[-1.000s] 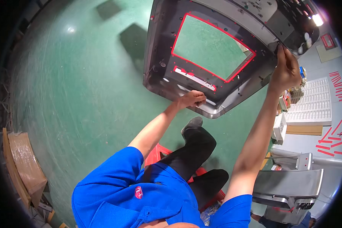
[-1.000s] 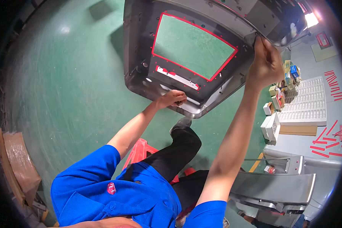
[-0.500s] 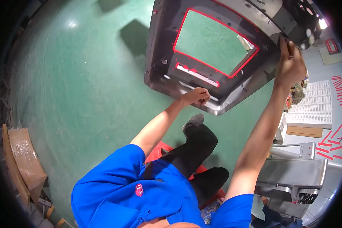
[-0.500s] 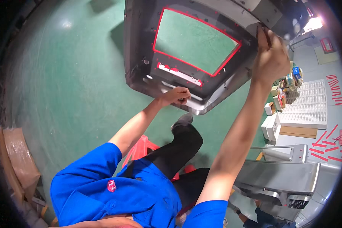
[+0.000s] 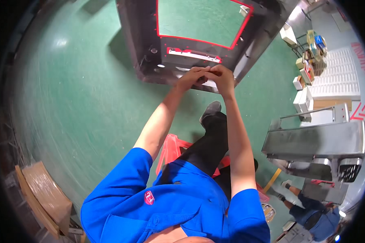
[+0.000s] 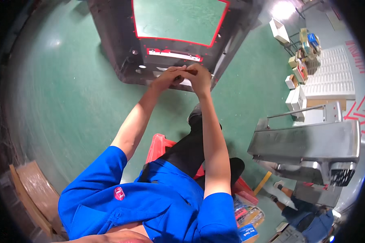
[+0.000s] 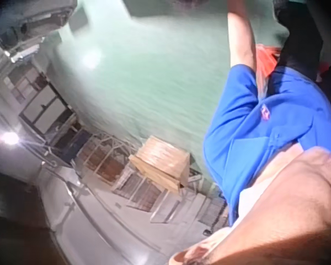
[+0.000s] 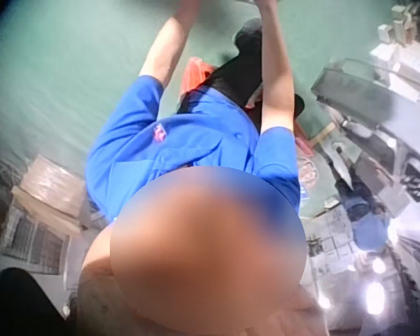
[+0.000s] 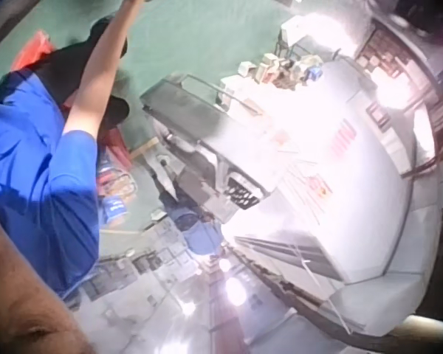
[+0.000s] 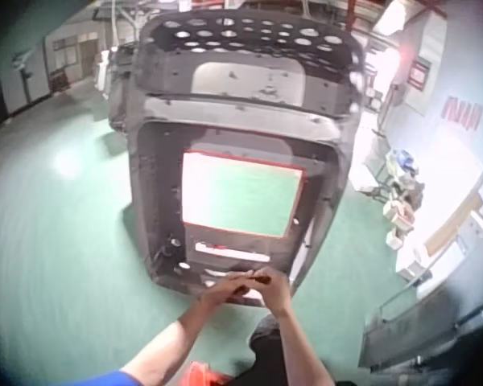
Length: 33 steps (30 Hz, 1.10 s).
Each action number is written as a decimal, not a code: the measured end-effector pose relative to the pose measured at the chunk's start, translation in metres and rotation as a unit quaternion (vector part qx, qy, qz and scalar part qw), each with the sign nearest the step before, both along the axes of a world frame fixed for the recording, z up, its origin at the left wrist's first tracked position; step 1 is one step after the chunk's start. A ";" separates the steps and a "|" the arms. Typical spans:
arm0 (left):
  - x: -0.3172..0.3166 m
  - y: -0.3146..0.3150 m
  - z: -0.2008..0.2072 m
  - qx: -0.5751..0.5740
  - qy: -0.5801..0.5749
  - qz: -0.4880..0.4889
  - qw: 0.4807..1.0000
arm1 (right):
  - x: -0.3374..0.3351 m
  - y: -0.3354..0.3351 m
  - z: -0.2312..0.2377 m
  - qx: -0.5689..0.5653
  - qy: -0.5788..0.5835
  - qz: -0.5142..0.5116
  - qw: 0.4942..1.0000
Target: Manually installing small screws and components into a metal electronics enclosure or chassis.
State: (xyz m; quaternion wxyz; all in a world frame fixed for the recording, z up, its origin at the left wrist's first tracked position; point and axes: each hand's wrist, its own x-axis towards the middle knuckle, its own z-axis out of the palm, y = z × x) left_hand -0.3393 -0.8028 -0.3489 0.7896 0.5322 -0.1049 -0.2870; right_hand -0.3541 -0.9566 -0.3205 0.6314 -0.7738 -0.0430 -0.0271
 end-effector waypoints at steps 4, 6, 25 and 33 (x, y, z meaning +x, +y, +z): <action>-0.001 0.004 0.006 0.042 0.011 0.029 0.999 | -0.004 0.002 0.015 -0.184 -0.032 0.053 0.981; 0.003 0.005 -0.005 0.062 0.000 0.004 0.998 | -0.009 0.004 0.027 -0.386 -0.055 0.066 0.919; 0.011 0.003 0.006 -0.022 0.056 -0.021 0.998 | 0.148 -0.083 0.346 -0.107 -0.517 -0.174 0.831; 0.008 0.003 0.010 -0.032 0.041 -0.024 0.998 | 0.162 -0.074 0.351 -0.091 -0.516 -0.151 0.838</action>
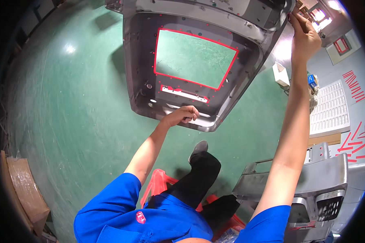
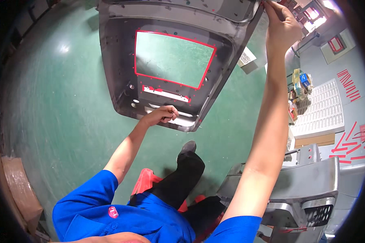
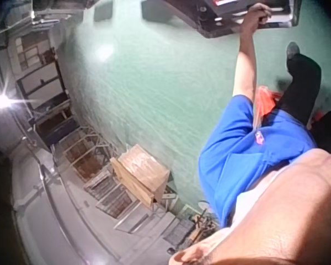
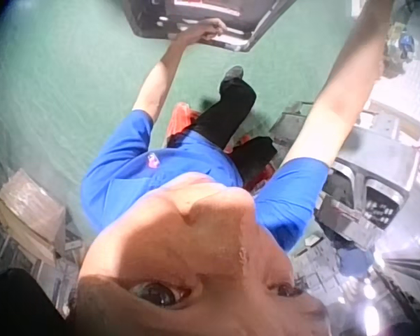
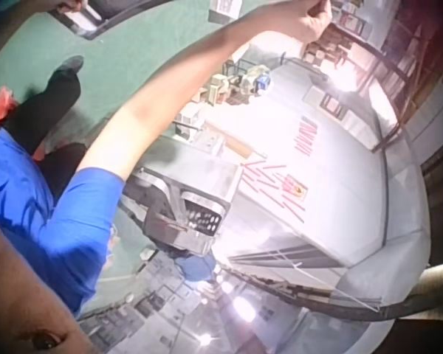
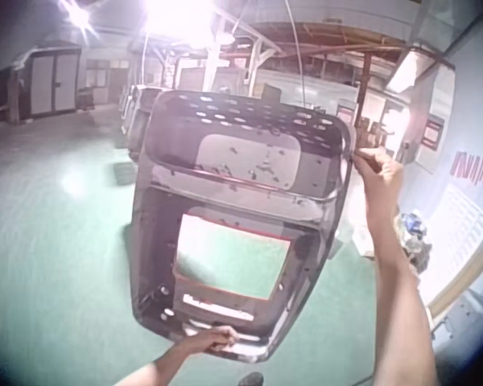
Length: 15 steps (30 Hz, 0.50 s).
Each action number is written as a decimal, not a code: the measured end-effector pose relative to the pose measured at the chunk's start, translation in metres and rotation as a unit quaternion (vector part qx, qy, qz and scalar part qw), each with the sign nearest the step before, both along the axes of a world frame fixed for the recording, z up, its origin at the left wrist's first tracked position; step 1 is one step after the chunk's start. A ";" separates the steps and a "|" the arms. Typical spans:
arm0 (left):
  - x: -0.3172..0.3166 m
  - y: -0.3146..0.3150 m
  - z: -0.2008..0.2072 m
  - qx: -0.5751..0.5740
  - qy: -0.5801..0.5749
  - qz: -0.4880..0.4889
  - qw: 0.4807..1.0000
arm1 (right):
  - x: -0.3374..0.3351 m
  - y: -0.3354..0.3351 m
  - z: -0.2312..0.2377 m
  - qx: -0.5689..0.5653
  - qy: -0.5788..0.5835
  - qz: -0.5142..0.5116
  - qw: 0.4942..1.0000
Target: Manually installing small screws and components into a metal electronics enclosure or chassis.
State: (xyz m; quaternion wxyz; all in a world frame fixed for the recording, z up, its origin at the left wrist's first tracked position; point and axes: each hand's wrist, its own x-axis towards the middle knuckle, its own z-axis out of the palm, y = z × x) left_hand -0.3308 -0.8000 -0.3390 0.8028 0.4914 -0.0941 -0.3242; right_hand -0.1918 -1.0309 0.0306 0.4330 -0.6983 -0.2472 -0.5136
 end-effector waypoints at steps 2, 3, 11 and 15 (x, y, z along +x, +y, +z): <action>-0.001 -0.001 0.003 0.005 -0.005 0.011 1.000 | 0.001 0.000 0.002 -0.019 -0.018 -0.010 1.000; -0.002 -0.002 0.005 0.009 -0.007 0.017 1.000 | 0.002 0.000 0.002 -0.032 -0.035 -0.012 0.999; -0.010 -0.005 0.009 0.019 -0.042 0.050 0.998 | -0.006 -0.015 0.013 -0.166 -0.087 -0.140 0.972; -0.012 -0.009 0.007 0.011 -0.068 0.050 0.996 | -0.010 -0.025 0.022 -0.210 -0.085 -0.178 0.958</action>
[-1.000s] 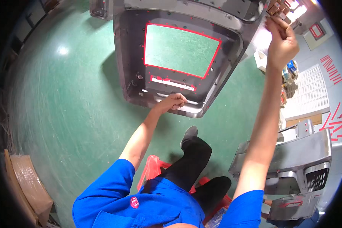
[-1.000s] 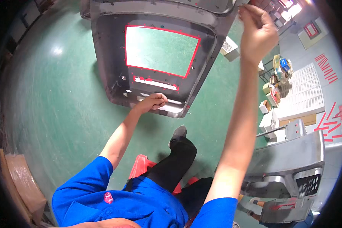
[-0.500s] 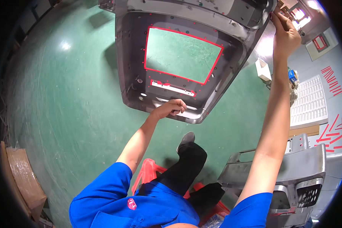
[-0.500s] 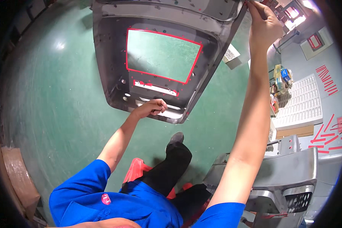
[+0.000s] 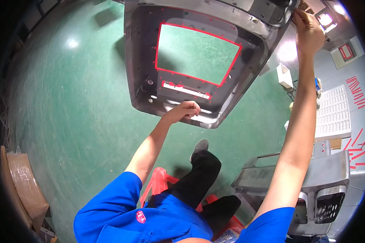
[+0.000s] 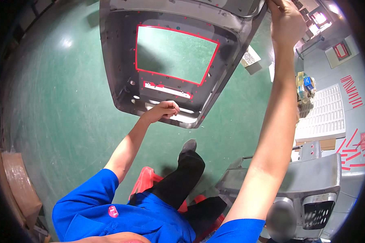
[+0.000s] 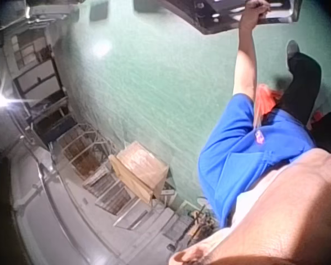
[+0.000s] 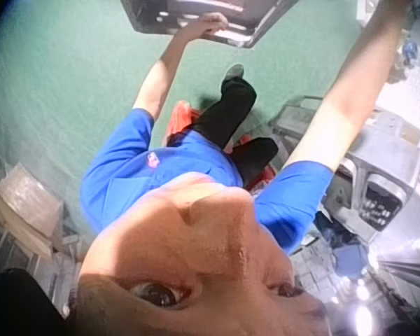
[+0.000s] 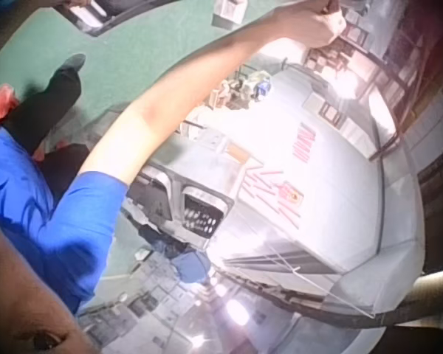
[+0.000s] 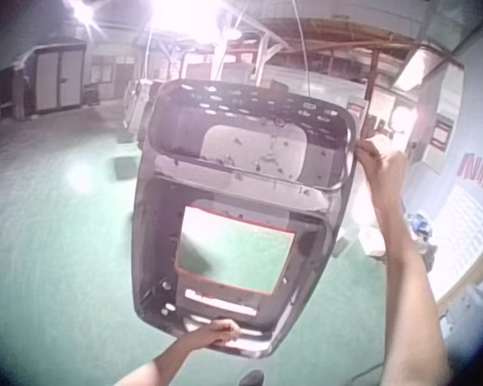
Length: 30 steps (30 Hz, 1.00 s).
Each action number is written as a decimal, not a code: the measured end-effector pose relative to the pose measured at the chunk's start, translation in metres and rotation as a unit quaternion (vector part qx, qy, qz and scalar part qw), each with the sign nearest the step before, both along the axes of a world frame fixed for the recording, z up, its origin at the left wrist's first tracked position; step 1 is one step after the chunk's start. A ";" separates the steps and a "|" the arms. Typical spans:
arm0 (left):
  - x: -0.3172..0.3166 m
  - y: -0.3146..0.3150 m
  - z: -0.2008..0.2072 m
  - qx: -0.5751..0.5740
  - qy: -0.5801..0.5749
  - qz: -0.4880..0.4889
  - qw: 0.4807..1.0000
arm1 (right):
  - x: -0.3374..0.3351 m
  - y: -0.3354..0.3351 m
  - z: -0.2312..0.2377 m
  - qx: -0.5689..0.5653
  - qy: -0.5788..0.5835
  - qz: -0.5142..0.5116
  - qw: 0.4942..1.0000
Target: Manually installing small screws and components into a metal electronics enclosure or chassis.
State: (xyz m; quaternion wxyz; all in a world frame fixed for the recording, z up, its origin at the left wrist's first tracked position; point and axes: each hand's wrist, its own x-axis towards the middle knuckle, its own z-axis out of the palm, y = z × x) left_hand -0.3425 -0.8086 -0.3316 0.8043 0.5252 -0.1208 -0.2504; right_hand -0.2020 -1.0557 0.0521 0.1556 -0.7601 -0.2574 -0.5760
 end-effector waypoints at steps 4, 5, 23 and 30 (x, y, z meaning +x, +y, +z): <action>0.000 -0.012 0.000 -0.007 0.014 0.025 1.000 | -0.033 0.010 -0.011 0.187 0.039 0.135 0.972; -0.002 -0.009 0.000 0.007 0.017 0.046 0.999 | -0.040 0.015 -0.027 0.238 0.016 0.190 0.953; -0.003 -0.024 0.005 0.061 -0.031 0.100 0.993 | -0.161 0.083 -0.365 0.358 0.548 0.207 0.727; -0.002 -0.032 0.000 0.164 -0.073 0.105 0.978 | -0.199 0.042 -0.372 0.430 0.343 0.199 0.811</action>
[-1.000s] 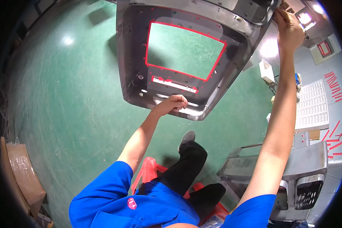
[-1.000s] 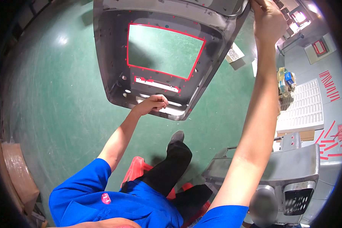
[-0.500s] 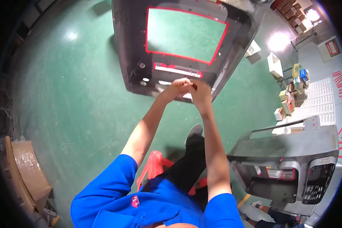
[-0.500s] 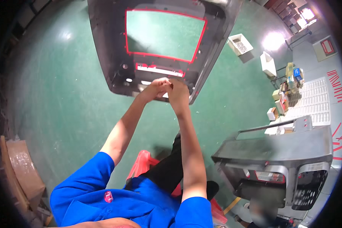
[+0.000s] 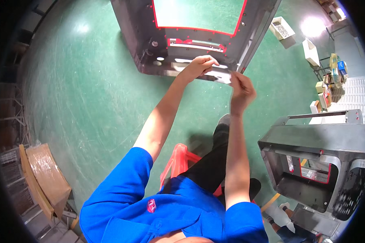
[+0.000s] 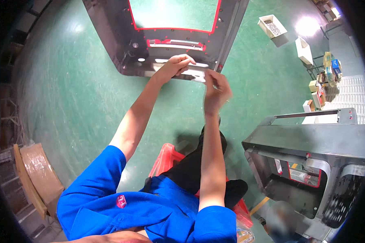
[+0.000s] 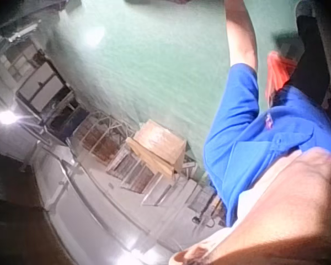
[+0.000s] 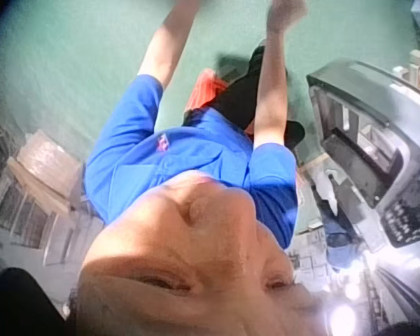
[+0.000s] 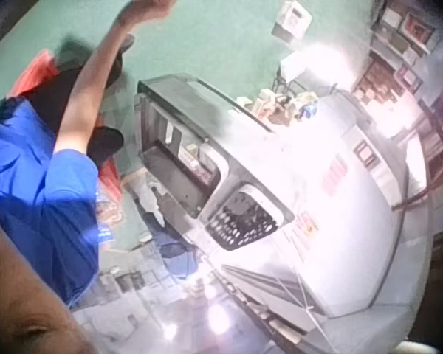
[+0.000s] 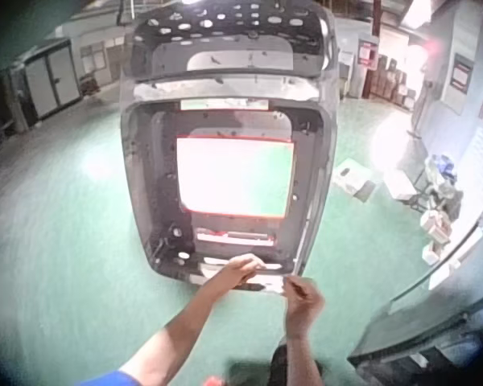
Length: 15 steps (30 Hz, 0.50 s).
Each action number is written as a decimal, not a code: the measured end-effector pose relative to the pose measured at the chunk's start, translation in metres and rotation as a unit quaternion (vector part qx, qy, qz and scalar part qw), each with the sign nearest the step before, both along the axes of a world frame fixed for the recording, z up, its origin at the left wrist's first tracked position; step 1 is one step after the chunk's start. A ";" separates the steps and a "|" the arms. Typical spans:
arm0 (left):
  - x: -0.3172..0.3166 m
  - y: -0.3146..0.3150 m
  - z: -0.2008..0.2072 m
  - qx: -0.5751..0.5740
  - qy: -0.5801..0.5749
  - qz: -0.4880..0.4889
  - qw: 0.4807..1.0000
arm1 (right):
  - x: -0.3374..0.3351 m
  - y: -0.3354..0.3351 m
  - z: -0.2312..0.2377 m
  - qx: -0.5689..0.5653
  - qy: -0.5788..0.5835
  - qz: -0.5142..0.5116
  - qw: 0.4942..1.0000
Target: Manually installing small screws and components into a metal electronics enclosure or chassis.
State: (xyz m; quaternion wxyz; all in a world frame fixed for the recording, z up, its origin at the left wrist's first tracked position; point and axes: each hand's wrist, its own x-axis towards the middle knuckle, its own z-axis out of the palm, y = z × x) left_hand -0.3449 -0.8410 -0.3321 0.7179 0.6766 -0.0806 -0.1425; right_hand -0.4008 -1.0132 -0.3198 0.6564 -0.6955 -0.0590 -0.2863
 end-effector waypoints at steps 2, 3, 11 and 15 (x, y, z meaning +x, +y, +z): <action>0.005 0.002 -0.005 0.031 -0.003 0.003 1.000 | -0.019 -0.020 -0.002 0.133 0.085 -0.012 0.987; 0.006 0.003 -0.007 0.030 -0.009 0.006 0.999 | -0.027 -0.033 -0.013 0.122 0.089 -0.021 0.988; 0.031 -0.008 -0.024 0.129 -0.094 0.030 0.987 | -0.145 -0.094 -0.040 -0.068 0.166 -0.036 0.983; 0.022 0.017 -0.079 0.061 -0.235 0.022 0.970 | -0.214 -0.111 -0.019 -0.117 0.171 -0.021 0.978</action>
